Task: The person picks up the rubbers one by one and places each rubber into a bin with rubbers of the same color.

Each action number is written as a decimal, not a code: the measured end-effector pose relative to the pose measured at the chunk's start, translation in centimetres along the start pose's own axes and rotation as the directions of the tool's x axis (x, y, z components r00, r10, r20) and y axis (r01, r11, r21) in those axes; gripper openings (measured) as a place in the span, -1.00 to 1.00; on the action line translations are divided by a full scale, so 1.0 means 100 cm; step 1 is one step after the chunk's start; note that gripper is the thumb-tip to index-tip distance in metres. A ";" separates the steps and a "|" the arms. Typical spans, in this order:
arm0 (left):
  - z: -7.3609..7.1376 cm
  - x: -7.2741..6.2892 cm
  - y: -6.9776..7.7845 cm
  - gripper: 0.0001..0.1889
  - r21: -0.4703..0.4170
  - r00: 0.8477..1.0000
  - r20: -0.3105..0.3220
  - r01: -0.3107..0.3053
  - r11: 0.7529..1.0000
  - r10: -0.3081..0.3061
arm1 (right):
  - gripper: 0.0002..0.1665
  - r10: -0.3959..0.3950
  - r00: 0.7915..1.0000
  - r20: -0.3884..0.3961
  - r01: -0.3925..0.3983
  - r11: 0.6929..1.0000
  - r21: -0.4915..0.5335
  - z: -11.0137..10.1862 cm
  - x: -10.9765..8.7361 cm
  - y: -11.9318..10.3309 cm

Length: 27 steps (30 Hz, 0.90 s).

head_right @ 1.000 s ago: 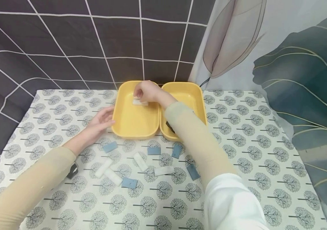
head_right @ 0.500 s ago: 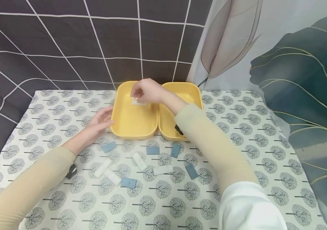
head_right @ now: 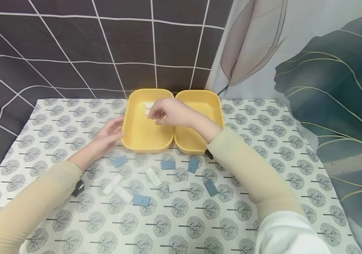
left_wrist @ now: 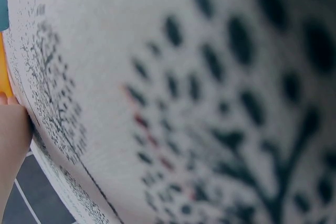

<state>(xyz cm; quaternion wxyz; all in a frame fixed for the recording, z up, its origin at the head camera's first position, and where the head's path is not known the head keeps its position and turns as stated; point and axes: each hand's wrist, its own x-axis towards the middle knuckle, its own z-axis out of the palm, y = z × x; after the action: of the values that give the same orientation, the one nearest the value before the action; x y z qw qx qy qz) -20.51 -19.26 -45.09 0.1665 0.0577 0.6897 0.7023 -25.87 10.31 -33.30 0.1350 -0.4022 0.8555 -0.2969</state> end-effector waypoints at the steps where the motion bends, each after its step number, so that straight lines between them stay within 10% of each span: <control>1: 0.000 0.000 0.000 -0.25 0.001 1.000 0.000 0.001 1.000 -0.001 | -0.74 -0.003 1.000 0.005 0.003 1.000 0.002 0.001 -0.003 -0.001; 27: 0.001 -0.001 0.001 -0.24 0.000 1.000 -0.008 0.010 1.000 -0.010 | -0.75 -0.096 0.992 0.078 0.090 0.993 0.081 0.041 -0.077 -0.008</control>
<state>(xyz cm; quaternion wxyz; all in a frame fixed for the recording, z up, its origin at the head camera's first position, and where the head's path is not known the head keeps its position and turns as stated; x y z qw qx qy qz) -20.40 -19.22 -44.94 0.1674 0.0515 0.6905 0.7018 -18.54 14.18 -36.10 0.1711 -0.4480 0.8174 -0.3190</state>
